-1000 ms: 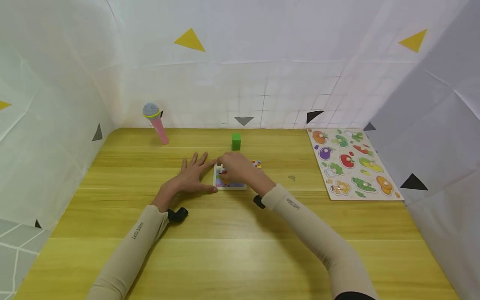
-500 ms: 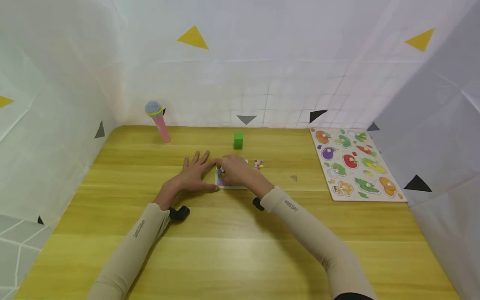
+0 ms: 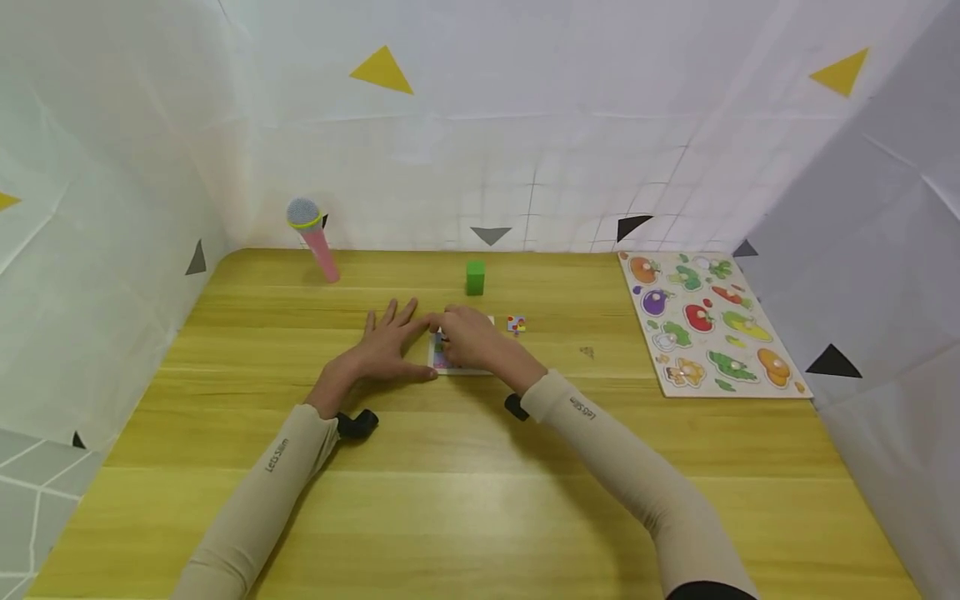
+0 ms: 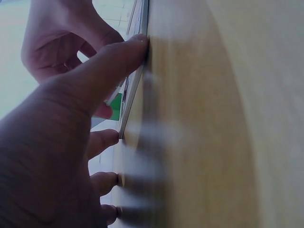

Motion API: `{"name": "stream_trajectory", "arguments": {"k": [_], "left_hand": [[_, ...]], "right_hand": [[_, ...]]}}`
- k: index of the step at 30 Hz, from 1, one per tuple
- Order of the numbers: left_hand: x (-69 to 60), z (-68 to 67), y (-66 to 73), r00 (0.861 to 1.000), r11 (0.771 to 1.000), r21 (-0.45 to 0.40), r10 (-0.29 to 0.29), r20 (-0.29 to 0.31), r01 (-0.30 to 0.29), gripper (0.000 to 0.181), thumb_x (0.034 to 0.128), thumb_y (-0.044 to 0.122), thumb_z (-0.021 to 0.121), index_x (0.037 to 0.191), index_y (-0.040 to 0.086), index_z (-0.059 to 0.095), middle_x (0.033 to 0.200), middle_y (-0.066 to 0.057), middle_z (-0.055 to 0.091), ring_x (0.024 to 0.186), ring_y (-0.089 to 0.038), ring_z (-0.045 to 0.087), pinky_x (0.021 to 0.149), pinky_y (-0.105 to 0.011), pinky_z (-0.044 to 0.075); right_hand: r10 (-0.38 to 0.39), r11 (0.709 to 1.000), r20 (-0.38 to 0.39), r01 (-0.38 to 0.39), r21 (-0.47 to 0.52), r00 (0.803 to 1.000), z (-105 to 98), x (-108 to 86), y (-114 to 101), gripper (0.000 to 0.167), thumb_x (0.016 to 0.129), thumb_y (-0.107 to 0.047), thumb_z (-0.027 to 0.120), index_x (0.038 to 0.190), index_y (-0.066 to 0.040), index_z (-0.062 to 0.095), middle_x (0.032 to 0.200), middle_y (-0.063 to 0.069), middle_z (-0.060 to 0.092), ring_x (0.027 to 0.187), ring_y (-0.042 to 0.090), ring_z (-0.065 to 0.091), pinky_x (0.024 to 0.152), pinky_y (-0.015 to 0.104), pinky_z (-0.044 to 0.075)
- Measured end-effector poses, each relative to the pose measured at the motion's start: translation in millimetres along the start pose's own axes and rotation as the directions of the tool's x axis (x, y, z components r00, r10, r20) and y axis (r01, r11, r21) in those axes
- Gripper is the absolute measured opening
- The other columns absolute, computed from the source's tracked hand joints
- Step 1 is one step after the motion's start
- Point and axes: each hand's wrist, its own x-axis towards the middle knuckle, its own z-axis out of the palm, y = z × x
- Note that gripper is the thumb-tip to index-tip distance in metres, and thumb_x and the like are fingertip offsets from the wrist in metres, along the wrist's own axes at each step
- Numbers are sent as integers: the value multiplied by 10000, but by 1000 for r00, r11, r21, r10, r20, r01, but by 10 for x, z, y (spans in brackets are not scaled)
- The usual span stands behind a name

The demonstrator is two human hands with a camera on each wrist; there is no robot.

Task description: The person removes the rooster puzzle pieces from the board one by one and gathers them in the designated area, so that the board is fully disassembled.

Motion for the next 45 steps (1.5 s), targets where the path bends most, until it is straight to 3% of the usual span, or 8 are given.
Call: {"name": "stream_trajectory", "arguments": {"k": [11, 24, 31, 41, 45], "left_hand": [[-4, -4, 10, 1000, 1000, -5, 4, -5, -4, 1028, 807, 715, 672, 1616, 289, 204, 1668, -148, -25, 1489, -429, -124, 1105, -681, -113], [-10, -5, 6, 1000, 1000, -9, 5, -6, -5, 1028, 806, 718, 668, 1616, 294, 200, 1668, -141, -31, 1488, -426, -130, 1103, -675, -126], [0, -1, -17, 1000, 1000, 1, 7, -12, -7, 1029, 801, 721, 671, 1614, 287, 212, 1668, -146, -25, 1489, -428, -125, 1103, -680, -120], [-8, -8, 17, 1000, 1000, 10, -8, 3, 8, 1044, 798, 725, 671, 1616, 263, 216, 1667, -148, -28, 1486, -438, -121, 1096, -698, -104], [-13, 4, 7, 1000, 1000, 12, -17, 0, 17, 1048, 797, 726, 670, 1617, 268, 205, 1667, -139, -36, 1488, -429, -128, 1103, -682, -114]], "right_hand": [[17, 999, -42, -16, 35, 999, 8, -43, -4, 348, 826, -72, 768, 1166, -50, 695, 1043, 83, 642, 876, 216, 601, 785, 383, 517], [-15, 999, -64, 18, 35, 998, 31, -60, 21, 361, 843, -81, 763, 1190, -29, 678, 1045, 89, 634, 844, 195, 586, 755, 364, 518], [-18, 999, -116, 23, 44, 993, 20, -81, 8, 377, 843, -84, 755, 1202, -22, 658, 1017, 92, 630, 830, 203, 594, 729, 366, 518], [-1, 999, -103, 6, 47, 995, -112, -260, 64, 337, 837, -69, 760, 1164, -36, 689, 1023, 71, 638, 827, 192, 592, 714, 361, 523], [-33, 999, -123, 36, 24, 992, -161, -333, 123, 317, 831, -58, 770, 1142, -35, 714, 1022, 85, 648, 815, 187, 594, 710, 355, 524]]}}
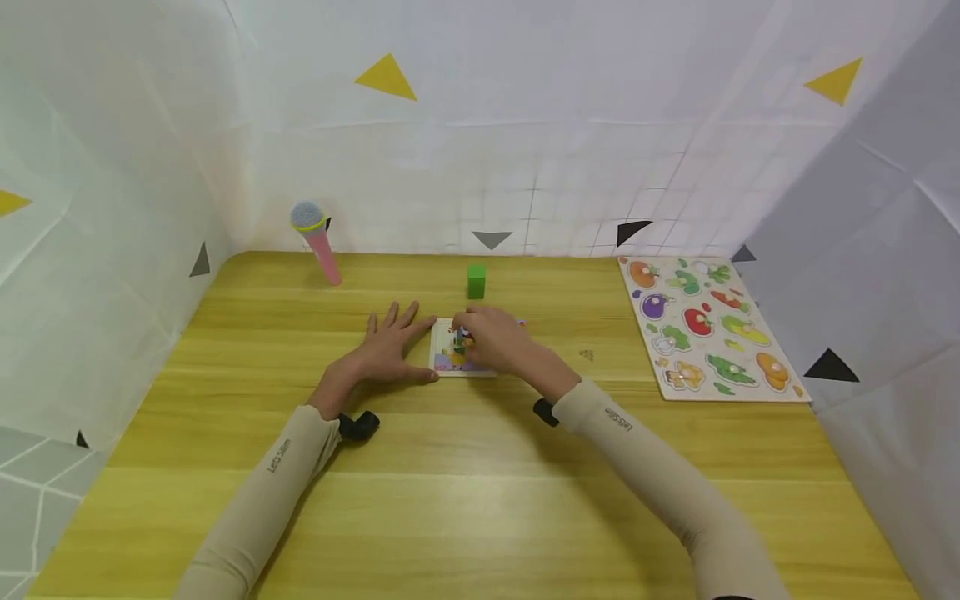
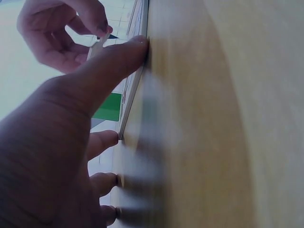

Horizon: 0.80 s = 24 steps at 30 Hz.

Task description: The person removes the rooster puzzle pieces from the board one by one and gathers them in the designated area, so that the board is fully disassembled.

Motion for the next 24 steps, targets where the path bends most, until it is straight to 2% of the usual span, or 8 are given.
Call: {"name": "stream_trajectory", "arguments": {"k": [6, 15, 24], "left_hand": [[-6, -13, 17, 1000, 1000, -10, -8, 1, 8, 1056, 794, 716, 685, 1618, 263, 203, 1668, -133, -39, 1490, -414, -135, 1111, -665, -118], [2, 10, 35, 1000, 1000, -5, 8, -5, -8, 1050, 799, 722, 674, 1618, 268, 199, 1668, -130, -42, 1490, -411, -134, 1110, -673, -110], [-9, 13, 11, 1000, 1000, -2, 4, -8, -4, 1044, 806, 711, 676, 1618, 263, 199, 1670, -127, -40, 1493, -404, -135, 1116, -660, -116]], "right_hand": [[-24, 1000, -4, 24, -19, 1000, -76, -96, 62, 313, 834, -68, 779, 1134, -4, 718, 991, 98, 645, 794, 181, 576, 677, 339, 512], [8, 999, 16, -7, -42, 1000, -92, -184, 172, 306, 841, -118, 800, 1123, -21, 728, 981, 104, 647, 779, 180, 567, 675, 342, 501], [32, 997, 28, -30, -64, 999, -100, -290, 291, 318, 837, -39, 741, 1153, -16, 715, 990, 114, 634, 786, 189, 568, 674, 360, 503]]}}
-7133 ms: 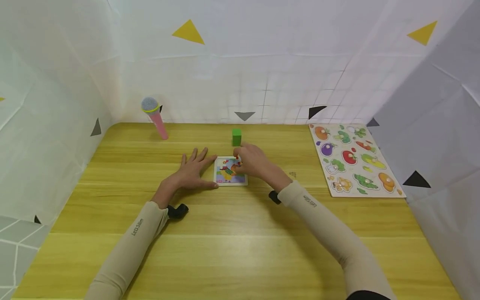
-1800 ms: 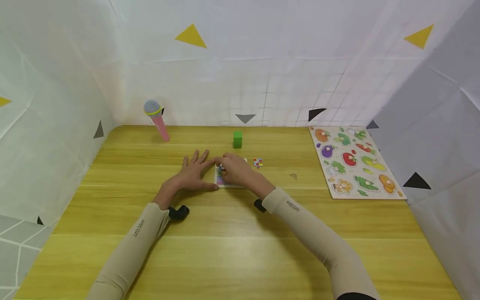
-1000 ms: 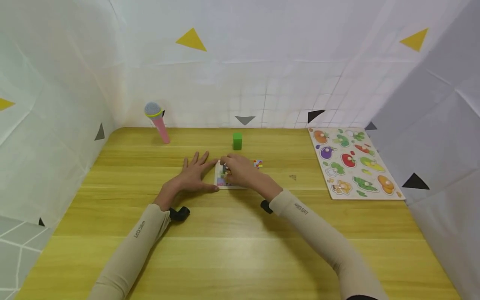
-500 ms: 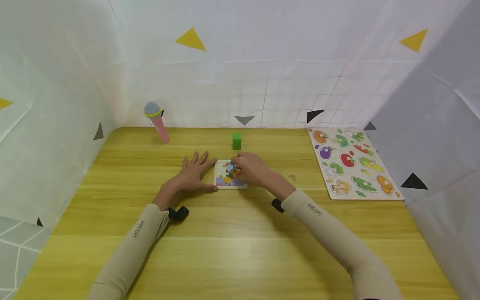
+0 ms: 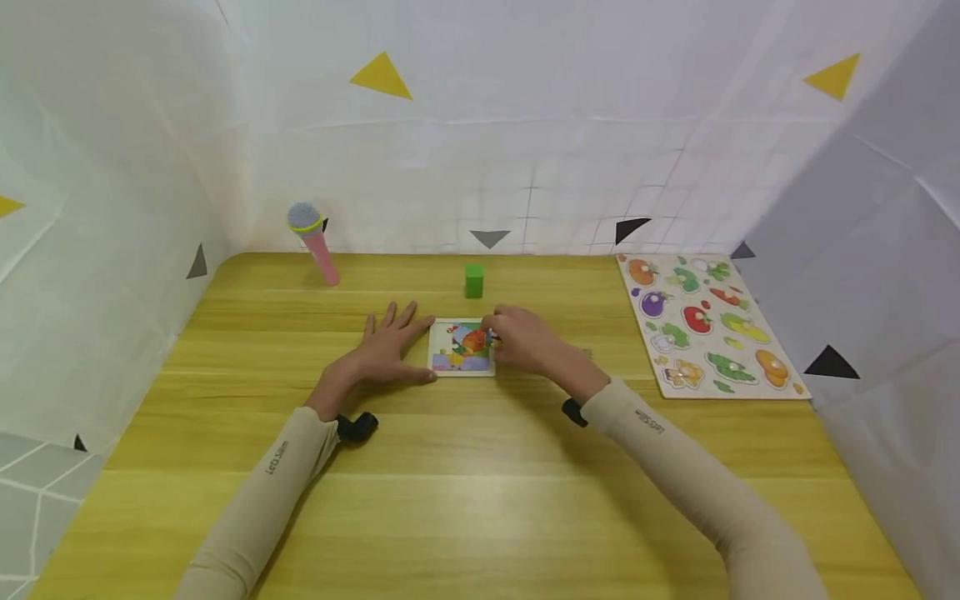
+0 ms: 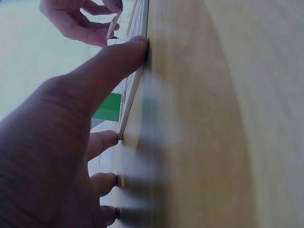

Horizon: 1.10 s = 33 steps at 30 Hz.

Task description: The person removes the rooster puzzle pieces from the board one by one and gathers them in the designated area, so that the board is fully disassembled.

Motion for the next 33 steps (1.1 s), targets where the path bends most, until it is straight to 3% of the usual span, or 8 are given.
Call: {"name": "stream_trajectory", "arguments": {"k": [23, 33], "left_hand": [[-9, -6, 10, 1000, 1000, -10, 6, -4, -6, 1039, 805, 698, 688, 1615, 249, 219, 1670, -136, -22, 1494, -407, -130, 1117, -658, -116], [-12, -25, 21, 1000, 1000, -6, 4, 2, -4, 1049, 803, 709, 680, 1618, 247, 208, 1669, -144, -27, 1492, -419, -126, 1112, -669, -114]], "right_hand": [[68, 997, 55, -67, -24, 996, -64, -153, 115, 294, 837, -46, 764, 1124, -5, 717, 935, 108, 628, 756, 204, 534, 670, 373, 486], [37, 998, 50, -35, -54, 998, -27, -180, 180, 254, 820, -28, 755, 1073, -35, 728, 871, 80, 607, 703, 176, 506, 613, 345, 448]]}}
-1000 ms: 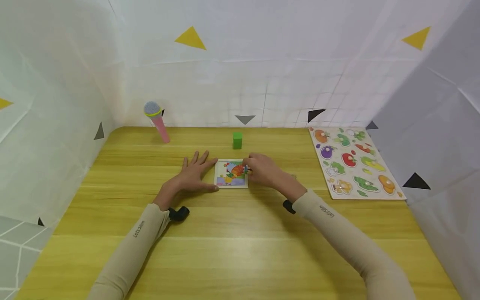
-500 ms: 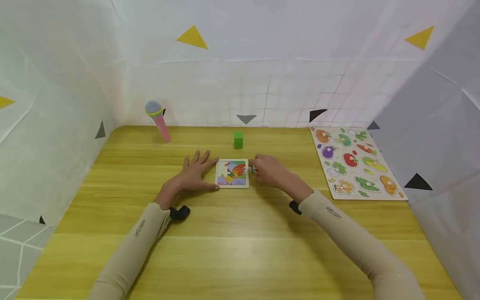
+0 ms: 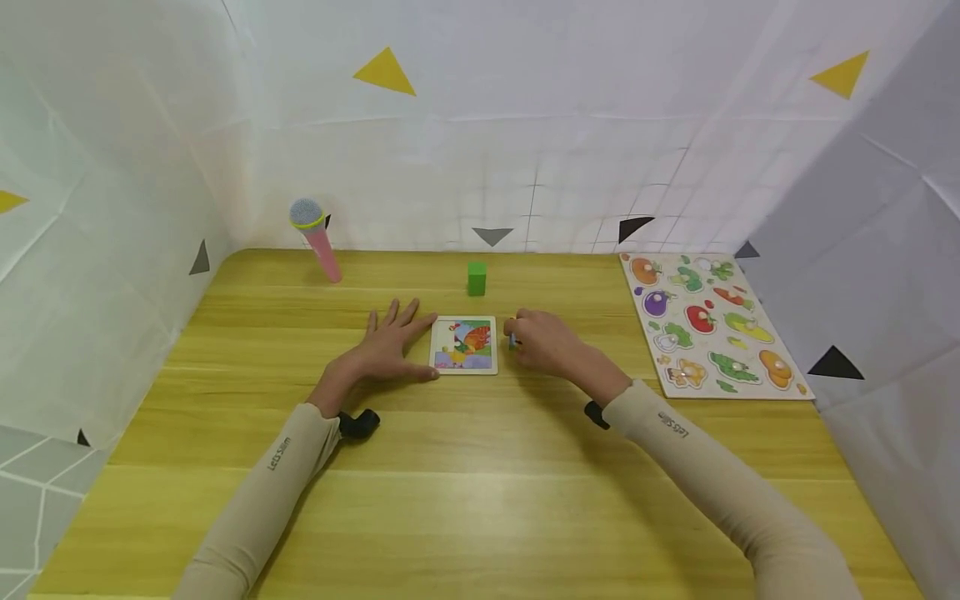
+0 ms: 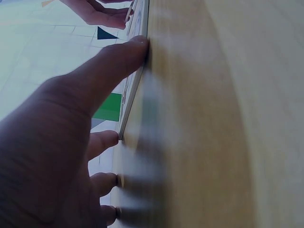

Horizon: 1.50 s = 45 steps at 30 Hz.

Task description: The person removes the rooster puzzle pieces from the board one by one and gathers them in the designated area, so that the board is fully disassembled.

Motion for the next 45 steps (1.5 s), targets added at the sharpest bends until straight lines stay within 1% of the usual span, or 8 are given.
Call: {"name": "stream_trajectory", "arguments": {"k": [7, 11, 16, 21, 29, 37, 42, 45], "left_hand": [[4, -1, -9, 1000, 1000, 10, -7, -1, 7, 1053, 801, 707, 683, 1619, 255, 199, 1670, -138, -31, 1493, -415, -125, 1116, -665, -110], [11, 11, -12, 1000, 1000, 8, -7, -2, 7, 1061, 792, 708, 692, 1618, 248, 209, 1669, -143, -25, 1493, -419, -122, 1111, -672, -112], [13, 7, -8, 1000, 1000, 5, -9, -5, 9, 1055, 795, 705, 691, 1616, 245, 216, 1669, -143, -25, 1492, -421, -121, 1108, -677, -113], [14, 5, -18, 1000, 1000, 8, -8, -6, 8, 1049, 802, 708, 681, 1618, 246, 209, 1669, -137, -31, 1493, -416, -125, 1111, -674, -107], [12, 9, -15, 1000, 1000, 11, -7, -3, 7, 1048, 803, 717, 670, 1618, 251, 206, 1669, -140, -26, 1495, -417, -117, 1115, -668, -106], [13, 5, -9, 1000, 1000, 0, -7, 3, 7, 1054, 797, 712, 682, 1617, 247, 212, 1669, -143, -29, 1492, -422, -124, 1109, -674, -115], [21, 10, -17, 1000, 1000, 10, -13, 4, 13, 1056, 794, 714, 684, 1618, 257, 207, 1670, -135, -32, 1493, -416, -124, 1110, -672, -113], [23, 10, -20, 1000, 1000, 13, -16, 4, 16, 1053, 794, 715, 684, 1617, 262, 208, 1671, -132, -30, 1494, -416, -122, 1111, -673, -110]], "right_hand": [[-6, 1000, -6, 6, -4, 1000, 19, -2, 10, 238, 820, -10, 744, 1055, -46, 735, 853, 79, 599, 679, 172, 476, 592, 333, 407], [-1, 1000, 0, 1, -13, 1000, 24, -10, 2, 237, 824, -16, 753, 1058, -50, 735, 858, 84, 603, 683, 171, 481, 591, 330, 409], [-10, 999, 2, 10, -33, 1000, 13, -23, -25, 249, 835, -36, 762, 1082, -42, 735, 874, 96, 613, 695, 165, 518, 590, 332, 446], [-24, 999, -5, 23, -44, 1000, 3, -21, -28, 273, 823, -38, 775, 1092, -24, 735, 882, 101, 621, 710, 169, 554, 597, 341, 480], [9, 1000, 19, -9, -29, 1000, -29, 11, -38, 335, 825, -64, 787, 1149, -15, 719, 943, 101, 633, 753, 178, 590, 638, 359, 514], [25, 1000, 15, -25, -1, 1000, -13, 55, -113, 352, 828, -57, 743, 1178, -37, 713, 1023, 124, 650, 760, 191, 577, 650, 363, 509], [8, 1000, 2, -8, 8, 1000, -9, 102, -199, 374, 819, -94, 773, 1184, -44, 712, 1063, 134, 657, 808, 214, 597, 709, 399, 529], [7, 1000, 11, -7, 24, 1000, -6, 150, -251, 393, 810, -98, 782, 1193, -47, 711, 1068, 130, 657, 818, 222, 597, 728, 405, 529]]}}
